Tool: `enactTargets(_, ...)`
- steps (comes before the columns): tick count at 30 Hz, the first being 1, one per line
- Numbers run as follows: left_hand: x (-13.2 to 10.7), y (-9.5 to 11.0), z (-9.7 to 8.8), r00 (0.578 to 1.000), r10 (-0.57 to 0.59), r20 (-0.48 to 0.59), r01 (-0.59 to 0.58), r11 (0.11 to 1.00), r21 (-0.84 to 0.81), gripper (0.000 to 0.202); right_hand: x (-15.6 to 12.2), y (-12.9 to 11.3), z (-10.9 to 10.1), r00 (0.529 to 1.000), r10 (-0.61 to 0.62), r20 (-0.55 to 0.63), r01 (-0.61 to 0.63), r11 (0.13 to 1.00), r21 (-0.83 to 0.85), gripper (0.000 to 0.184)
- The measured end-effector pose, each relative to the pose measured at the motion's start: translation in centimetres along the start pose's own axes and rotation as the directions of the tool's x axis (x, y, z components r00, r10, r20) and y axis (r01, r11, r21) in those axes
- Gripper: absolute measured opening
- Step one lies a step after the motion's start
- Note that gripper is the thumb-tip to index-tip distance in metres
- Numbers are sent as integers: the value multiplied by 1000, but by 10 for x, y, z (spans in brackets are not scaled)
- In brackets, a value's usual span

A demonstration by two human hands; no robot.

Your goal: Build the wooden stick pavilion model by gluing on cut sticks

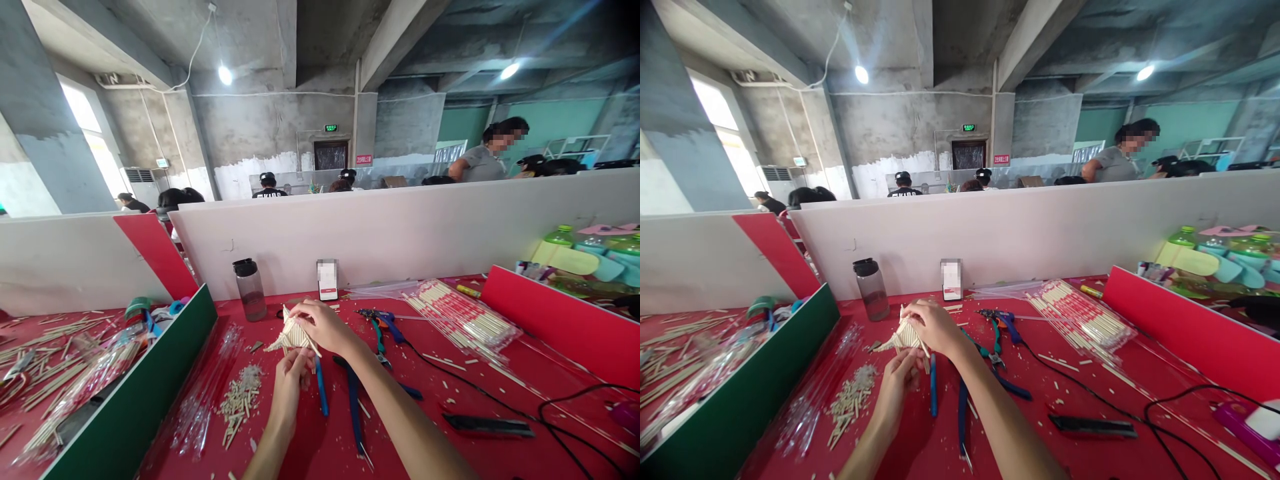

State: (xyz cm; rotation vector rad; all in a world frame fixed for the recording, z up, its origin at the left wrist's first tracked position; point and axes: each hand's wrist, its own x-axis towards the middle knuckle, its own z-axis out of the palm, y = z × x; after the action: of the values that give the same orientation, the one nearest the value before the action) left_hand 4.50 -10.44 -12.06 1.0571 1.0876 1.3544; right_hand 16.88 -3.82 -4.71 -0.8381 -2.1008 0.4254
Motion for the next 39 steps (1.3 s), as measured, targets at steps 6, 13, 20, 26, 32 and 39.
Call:
enactTargets(6, 2, 4, 1, 1000, 18, -10, -17, 997, 75, 41, -1, -4, -4, 1000, 7, 28, -7, 1000, 14, 21)
enactTargets(13, 6, 6, 1, 998, 65, 9, -66, 986, 152, 51, -1, -5, -6, 999, -2, 33, 2, 1000, 11, 19)
enactTargets(20, 9, 0, -1, 993, 117, -20, -110, 969, 220, 53, 0, -3, -3, 999, -13, 33, 13, 1000, -9, 20)
enactTargets(26, 9, -1, -1, 992, 123, -15, -116, 964, 237, 49, 0, -3, -2, 1000, 0, 24, 0, 1000, -8, 20)
enactTargets(32, 4, -2, -4, 990, 129, 52, -136, 974, 182, 35, -1, -1, -3, 1000, 2, 12, -2, 1000, 23, 19)
enactTargets(39, -1, 2, -3, 981, 175, 85, -193, 937, 290, 44, -1, 2, -1, 1000, -1, 3, 1, 999, 41, 19)
